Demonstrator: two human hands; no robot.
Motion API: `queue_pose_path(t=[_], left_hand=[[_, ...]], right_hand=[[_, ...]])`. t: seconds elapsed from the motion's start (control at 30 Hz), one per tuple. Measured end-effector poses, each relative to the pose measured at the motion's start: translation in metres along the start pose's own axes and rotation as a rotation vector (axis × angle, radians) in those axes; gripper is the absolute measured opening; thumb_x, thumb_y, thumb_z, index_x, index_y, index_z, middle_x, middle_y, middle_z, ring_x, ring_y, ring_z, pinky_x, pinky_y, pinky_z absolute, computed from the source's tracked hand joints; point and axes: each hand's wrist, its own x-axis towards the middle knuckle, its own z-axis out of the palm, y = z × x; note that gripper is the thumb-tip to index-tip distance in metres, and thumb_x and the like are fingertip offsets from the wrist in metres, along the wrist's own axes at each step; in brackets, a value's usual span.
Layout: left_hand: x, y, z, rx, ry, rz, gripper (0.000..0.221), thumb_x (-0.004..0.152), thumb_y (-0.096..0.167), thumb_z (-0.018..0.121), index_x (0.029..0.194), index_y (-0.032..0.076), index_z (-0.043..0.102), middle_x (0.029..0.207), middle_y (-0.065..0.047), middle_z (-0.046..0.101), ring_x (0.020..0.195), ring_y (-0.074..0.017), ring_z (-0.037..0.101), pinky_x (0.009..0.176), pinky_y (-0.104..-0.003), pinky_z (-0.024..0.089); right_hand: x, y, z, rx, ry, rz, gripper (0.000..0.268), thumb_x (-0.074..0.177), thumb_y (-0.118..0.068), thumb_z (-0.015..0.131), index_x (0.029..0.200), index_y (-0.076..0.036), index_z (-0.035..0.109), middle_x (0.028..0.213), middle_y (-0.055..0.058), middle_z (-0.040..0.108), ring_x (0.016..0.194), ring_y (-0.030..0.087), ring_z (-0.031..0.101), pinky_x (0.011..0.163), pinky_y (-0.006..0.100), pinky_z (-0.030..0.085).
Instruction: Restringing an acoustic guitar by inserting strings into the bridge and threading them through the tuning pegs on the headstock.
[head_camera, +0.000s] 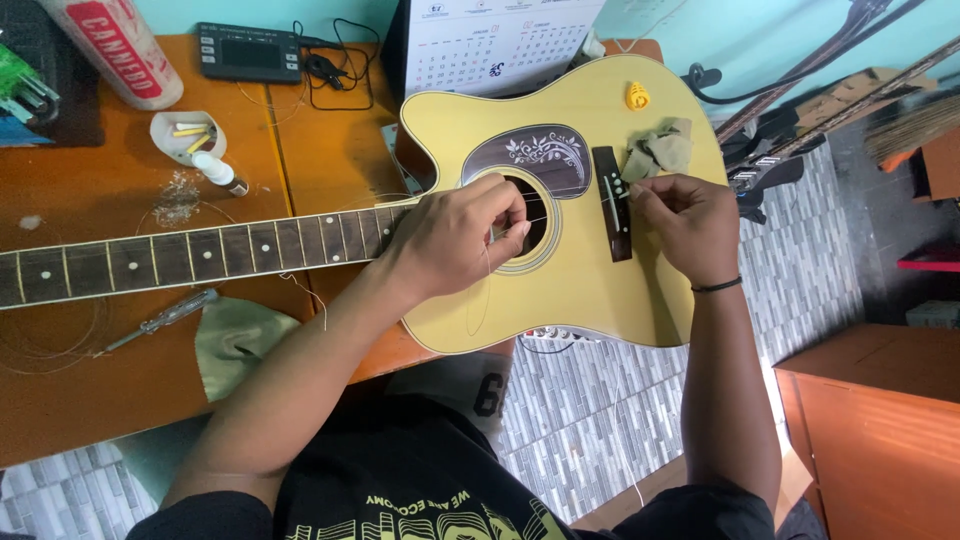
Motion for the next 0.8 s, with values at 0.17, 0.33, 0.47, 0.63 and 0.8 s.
queue_pose_path(t=[0.17,0.33,0.47,0.63,0.8], left_hand=[[0.001,0.0,0.0,-0.006,0.0,0.004,0.018,0.1,0.027,0.061,0.085,0.018,0.055,0.073,-0.002,0.055,0.067,-0.0303,0.069,0.057,-0.04,0.055],[0.001,-0.002,0.001,0.01,0.006,0.007,0.018,0.099,0.028,0.06,0.084,0.019,0.054,0.073,-0.001,0.054,0.068,-0.0306,0.069,0.057,-0.041,0.056],[0.001,-0.002,0.001,0.012,0.01,0.019,0.018,0.099,0.028,0.06,0.085,0.019,0.053,0.074,-0.002,0.053,0.067,-0.0306,0.068,0.057,-0.041,0.055],[0.001,-0.003,0.001,0.01,0.015,0.022,0.018,0.099,0.027,0.06,0.085,0.019,0.053,0.073,-0.002,0.053,0.066,-0.0303,0.068,0.057,-0.041,0.055],[0.0,-0.003,0.001,0.028,-0.005,0.014,0.018,0.1,0.029,0.059,0.086,0.02,0.053,0.074,0.0,0.051,0.069,-0.0296,0.069,0.06,-0.04,0.056]], right_hand=[[0.0,0.003,-0.002,-0.01,-0.002,0.009,0.01,0.1,-0.009,0.074,0.107,-0.006,0.08,0.084,0.01,0.074,0.075,0.015,0.069,0.07,0.03,0.058],[0.001,0.005,-0.004,0.042,-0.029,0.049,0.011,0.1,-0.01,0.073,0.108,-0.007,0.079,0.085,0.009,0.074,0.077,0.013,0.069,0.072,0.029,0.059],[0.002,0.009,-0.003,0.072,-0.039,0.061,0.011,0.1,-0.01,0.073,0.108,-0.005,0.078,0.085,0.011,0.073,0.077,0.014,0.07,0.071,0.028,0.06],[0.002,0.006,-0.001,0.06,-0.04,0.045,0.011,0.099,-0.008,0.073,0.108,-0.003,0.078,0.084,0.011,0.073,0.075,0.013,0.068,0.067,0.027,0.059],[0.001,-0.007,0.003,0.127,-0.061,0.059,0.013,0.093,-0.005,0.078,0.105,-0.004,0.077,0.085,0.007,0.067,0.078,0.009,0.062,0.064,0.023,0.058]])
